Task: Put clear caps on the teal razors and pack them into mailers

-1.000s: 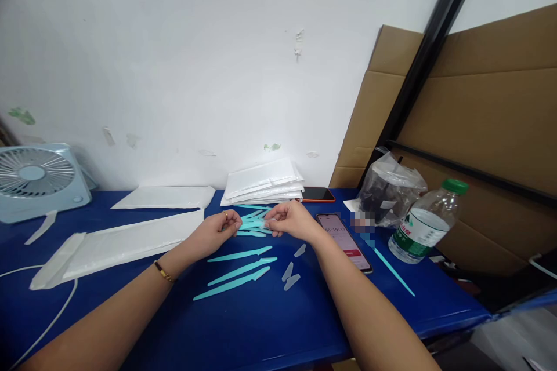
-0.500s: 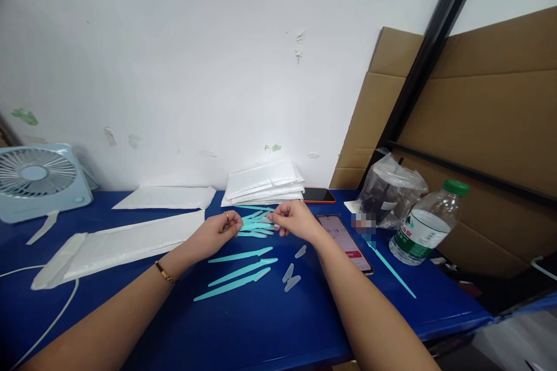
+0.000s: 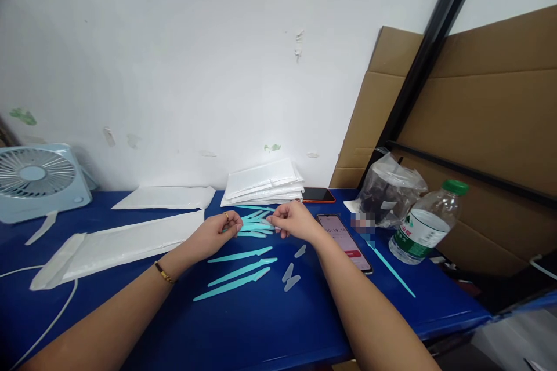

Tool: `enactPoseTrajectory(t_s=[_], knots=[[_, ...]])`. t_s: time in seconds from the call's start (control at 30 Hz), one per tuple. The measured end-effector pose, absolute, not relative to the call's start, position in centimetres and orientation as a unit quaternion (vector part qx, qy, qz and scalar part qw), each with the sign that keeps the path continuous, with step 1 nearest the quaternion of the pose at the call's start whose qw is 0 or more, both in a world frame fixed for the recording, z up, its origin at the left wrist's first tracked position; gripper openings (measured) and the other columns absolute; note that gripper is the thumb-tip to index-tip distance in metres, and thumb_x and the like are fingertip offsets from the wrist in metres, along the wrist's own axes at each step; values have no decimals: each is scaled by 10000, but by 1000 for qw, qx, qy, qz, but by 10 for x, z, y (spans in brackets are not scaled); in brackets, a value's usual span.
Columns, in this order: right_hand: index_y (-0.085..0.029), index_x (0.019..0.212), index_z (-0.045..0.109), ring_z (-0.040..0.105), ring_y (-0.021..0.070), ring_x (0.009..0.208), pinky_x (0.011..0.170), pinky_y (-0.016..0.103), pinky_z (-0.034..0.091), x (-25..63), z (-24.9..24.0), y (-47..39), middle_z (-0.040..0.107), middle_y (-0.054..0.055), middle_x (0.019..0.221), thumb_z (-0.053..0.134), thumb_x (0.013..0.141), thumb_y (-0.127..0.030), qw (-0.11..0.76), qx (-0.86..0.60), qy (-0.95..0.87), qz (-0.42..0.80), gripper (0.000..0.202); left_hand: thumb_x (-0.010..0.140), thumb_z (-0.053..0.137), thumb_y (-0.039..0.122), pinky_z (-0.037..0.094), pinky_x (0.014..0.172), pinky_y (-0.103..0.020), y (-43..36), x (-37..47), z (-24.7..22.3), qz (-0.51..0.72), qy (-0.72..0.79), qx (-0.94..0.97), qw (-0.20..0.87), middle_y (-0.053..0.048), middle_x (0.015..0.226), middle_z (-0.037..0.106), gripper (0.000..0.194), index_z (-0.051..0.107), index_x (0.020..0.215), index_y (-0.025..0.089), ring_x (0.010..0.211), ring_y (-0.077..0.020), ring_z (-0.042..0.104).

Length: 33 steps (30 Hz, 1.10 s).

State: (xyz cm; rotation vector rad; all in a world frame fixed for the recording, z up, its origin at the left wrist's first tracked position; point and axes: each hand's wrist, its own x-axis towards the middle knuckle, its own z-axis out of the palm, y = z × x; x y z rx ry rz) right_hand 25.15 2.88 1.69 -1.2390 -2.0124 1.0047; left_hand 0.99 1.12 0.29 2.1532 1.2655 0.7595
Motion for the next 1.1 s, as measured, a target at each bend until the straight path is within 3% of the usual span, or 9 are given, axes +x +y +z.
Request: enactPoseTrajectory(t_s=[0.57,1.1], knots=[[-139,686,612,568,106,450,428,195,443,245,11,28,616,28,585,582,721,-517,253,-450,-765,385,381,820,389,426,326,530,-235,9,11,4,258,471,800,268,11,677,562,285,569,828,206,590,-130,463],[-137,658,589,557,98,441,433,195,439,249,20,26,602,20,562,576,727,-504,288,-454,-749,387,374,829,388,420,366,577,-233,13,9,3,289,465,793,268,13,701,579,277,558,833,201,629,-133,504]])
